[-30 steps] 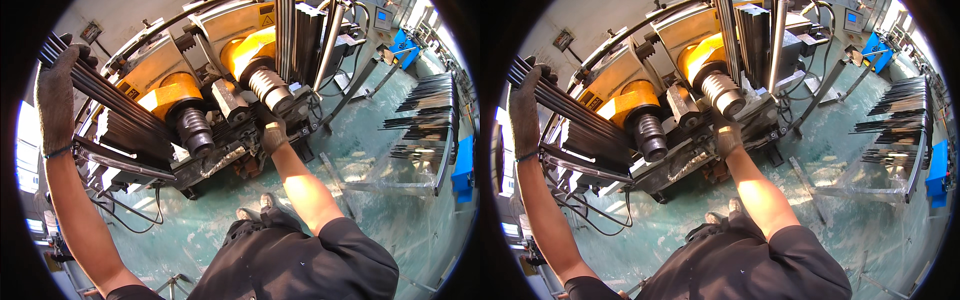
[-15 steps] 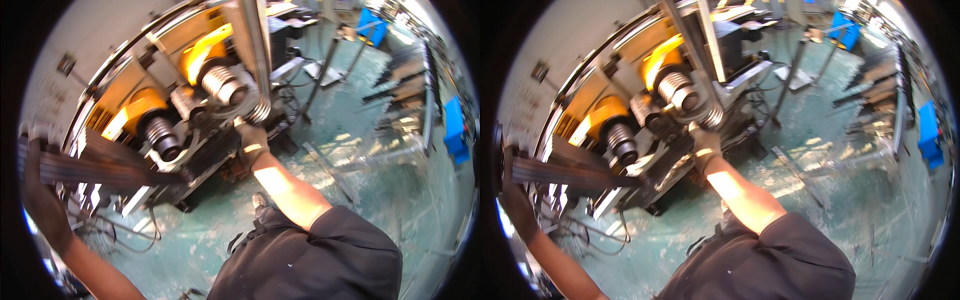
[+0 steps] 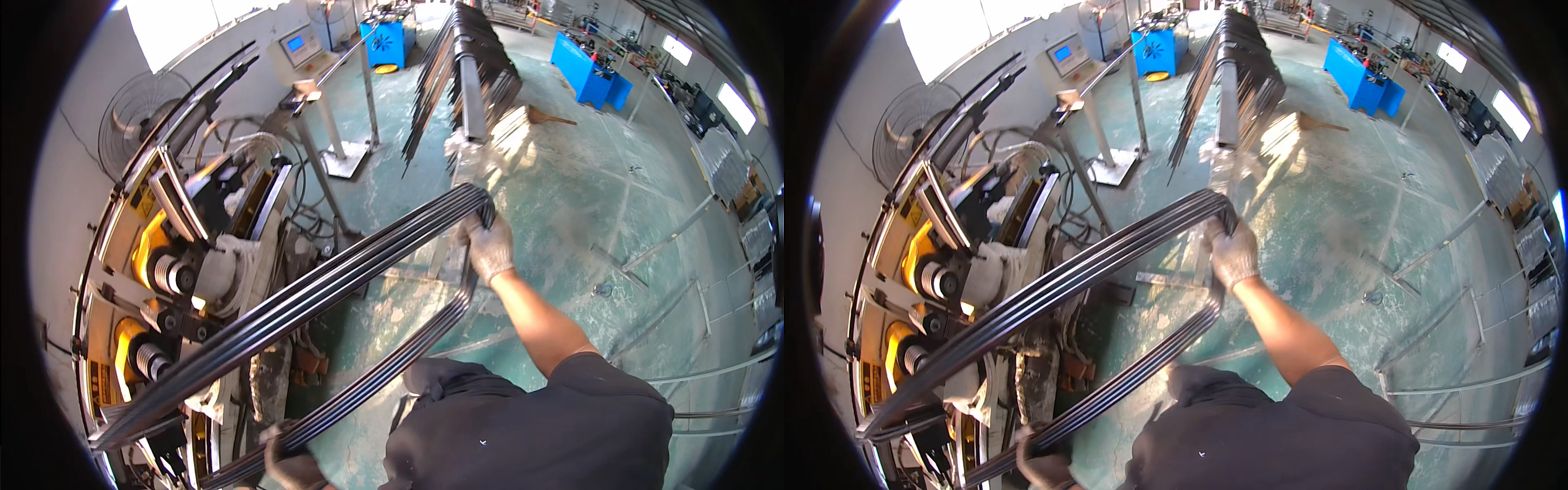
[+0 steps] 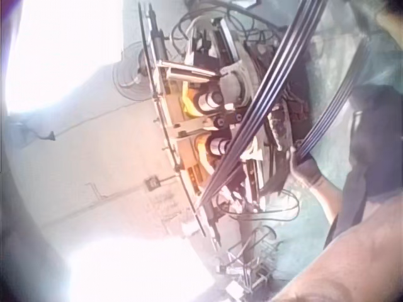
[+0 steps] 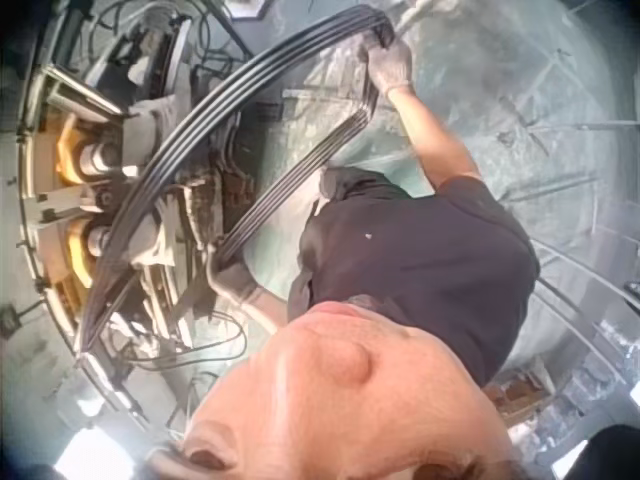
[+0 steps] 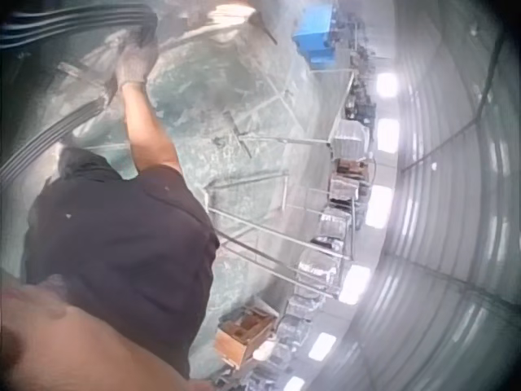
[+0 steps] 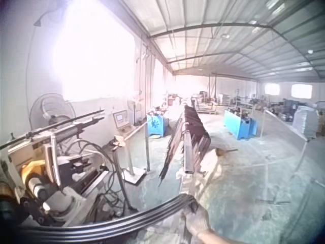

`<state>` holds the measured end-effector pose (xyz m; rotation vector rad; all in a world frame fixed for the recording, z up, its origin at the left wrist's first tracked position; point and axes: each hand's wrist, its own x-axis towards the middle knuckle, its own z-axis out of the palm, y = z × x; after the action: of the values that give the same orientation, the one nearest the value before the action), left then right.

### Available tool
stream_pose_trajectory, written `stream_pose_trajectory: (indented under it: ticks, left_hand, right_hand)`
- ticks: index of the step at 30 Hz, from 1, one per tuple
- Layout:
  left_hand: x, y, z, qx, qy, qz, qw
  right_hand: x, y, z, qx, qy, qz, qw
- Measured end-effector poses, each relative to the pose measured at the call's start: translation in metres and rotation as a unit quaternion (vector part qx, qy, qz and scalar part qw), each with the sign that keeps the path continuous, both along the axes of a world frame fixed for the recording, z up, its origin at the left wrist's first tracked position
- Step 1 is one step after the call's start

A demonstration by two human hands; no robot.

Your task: The person repeatedly feeds bundles of long metal rods into a bending machine, guides them through the rollers, and removes the bent rods. The bent rods are stacked on a nearby rack. The person wears gloves and uses both hands to handle the rods and operate the machine.

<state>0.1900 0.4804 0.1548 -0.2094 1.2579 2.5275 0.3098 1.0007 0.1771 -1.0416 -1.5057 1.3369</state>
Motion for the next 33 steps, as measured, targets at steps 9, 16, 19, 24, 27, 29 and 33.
stream_pose_trajectory:
  ticks: [9,16,19,24,27,29,33]
  left_hand:
    - [0.097,0.193,-0.125,0.193,-0.237,-0.050,0.951]
    - [0.118,0.397,-0.092,0.098,-0.317,-0.087,0.939]
    - [0.126,0.482,-0.048,-0.006,-0.232,-0.163,0.959]
    - [0.087,0.584,0.079,-0.229,0.167,-0.140,0.949]
    - [0.047,0.642,0.115,-0.249,0.212,-0.122,0.937]
    - [0.031,0.693,0.137,-0.272,0.273,-0.151,0.910]
    - [0.001,0.798,0.127,-0.302,0.361,-0.246,0.848]
  right_hand:
    - [0.033,0.215,0.079,0.253,-0.320,0.021,0.913]
    - [-0.023,0.407,0.082,0.291,-0.371,0.050,0.880]
    - [-0.046,0.493,0.041,0.277,-0.475,0.111,0.828]
    - [-0.076,0.515,0.061,0.307,-0.450,0.123,0.830]
    - [-0.095,0.557,0.072,0.347,-0.454,0.136,0.810]
    - [-0.106,0.588,0.078,0.373,-0.472,0.155,0.784]
    - [-0.134,0.663,0.090,0.369,-0.520,0.162,0.753]
